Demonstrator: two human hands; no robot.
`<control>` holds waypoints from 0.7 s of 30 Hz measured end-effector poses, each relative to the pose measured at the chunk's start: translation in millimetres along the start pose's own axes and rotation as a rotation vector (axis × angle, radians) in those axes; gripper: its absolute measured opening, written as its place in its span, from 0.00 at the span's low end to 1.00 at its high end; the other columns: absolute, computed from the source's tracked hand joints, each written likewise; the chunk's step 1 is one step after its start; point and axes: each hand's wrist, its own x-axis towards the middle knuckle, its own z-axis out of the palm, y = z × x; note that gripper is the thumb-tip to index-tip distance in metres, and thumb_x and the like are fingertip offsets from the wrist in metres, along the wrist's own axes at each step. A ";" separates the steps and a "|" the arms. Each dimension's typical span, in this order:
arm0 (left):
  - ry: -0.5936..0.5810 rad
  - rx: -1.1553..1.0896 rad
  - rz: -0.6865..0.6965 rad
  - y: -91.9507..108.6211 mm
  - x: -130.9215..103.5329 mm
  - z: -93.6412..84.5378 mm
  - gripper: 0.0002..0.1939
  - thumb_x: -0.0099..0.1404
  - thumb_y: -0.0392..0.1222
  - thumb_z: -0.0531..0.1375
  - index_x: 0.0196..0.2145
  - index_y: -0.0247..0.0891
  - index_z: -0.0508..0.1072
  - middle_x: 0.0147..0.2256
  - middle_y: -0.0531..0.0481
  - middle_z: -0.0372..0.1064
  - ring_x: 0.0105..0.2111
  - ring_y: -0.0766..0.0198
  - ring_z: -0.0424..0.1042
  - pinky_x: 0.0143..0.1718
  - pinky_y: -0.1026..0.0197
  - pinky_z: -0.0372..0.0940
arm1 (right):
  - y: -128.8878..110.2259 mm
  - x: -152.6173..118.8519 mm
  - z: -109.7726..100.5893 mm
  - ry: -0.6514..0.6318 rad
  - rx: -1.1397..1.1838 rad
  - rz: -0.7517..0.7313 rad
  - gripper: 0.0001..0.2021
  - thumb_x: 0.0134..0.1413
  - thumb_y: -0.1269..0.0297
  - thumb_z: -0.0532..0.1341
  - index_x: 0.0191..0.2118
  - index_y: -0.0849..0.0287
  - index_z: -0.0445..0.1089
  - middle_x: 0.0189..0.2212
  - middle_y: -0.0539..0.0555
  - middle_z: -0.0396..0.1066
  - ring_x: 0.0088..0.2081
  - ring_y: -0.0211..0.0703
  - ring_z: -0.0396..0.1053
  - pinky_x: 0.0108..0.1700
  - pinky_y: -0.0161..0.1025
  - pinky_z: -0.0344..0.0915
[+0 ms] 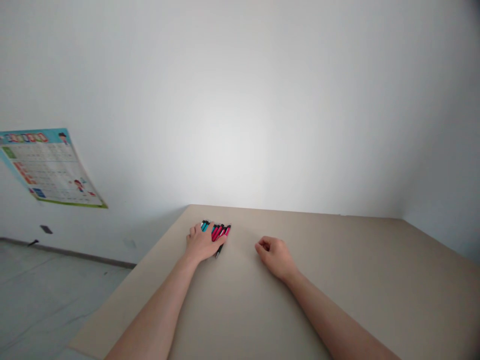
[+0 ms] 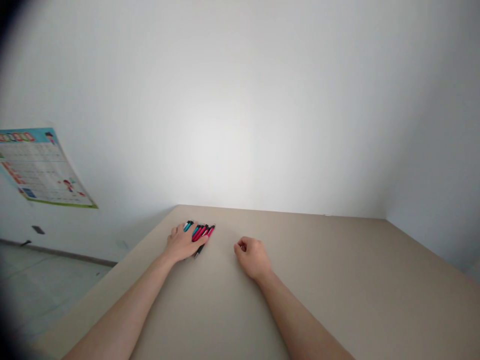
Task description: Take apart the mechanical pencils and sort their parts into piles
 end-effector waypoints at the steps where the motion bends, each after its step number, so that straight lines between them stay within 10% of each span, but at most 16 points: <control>1: -0.010 0.006 0.015 1.9 -1.6 1.2 0.39 0.57 0.69 0.46 0.60 0.46 0.57 0.59 0.35 0.52 0.57 0.39 0.52 0.52 0.43 0.53 | -0.4 -0.1 0.0 -0.002 -0.002 0.002 0.10 0.50 0.66 0.55 0.24 0.62 0.69 0.19 0.50 0.67 0.23 0.35 0.62 0.27 0.32 0.53; 21: -0.123 -0.006 0.073 2.3 -4.2 5.4 0.39 0.59 0.67 0.44 0.64 0.48 0.49 0.65 0.37 0.39 0.63 0.38 0.39 0.57 0.37 0.44 | -4.4 -1.9 -0.1 -0.034 -0.031 0.018 0.10 0.51 0.66 0.54 0.24 0.61 0.69 0.19 0.50 0.67 0.23 0.35 0.62 0.26 0.32 0.52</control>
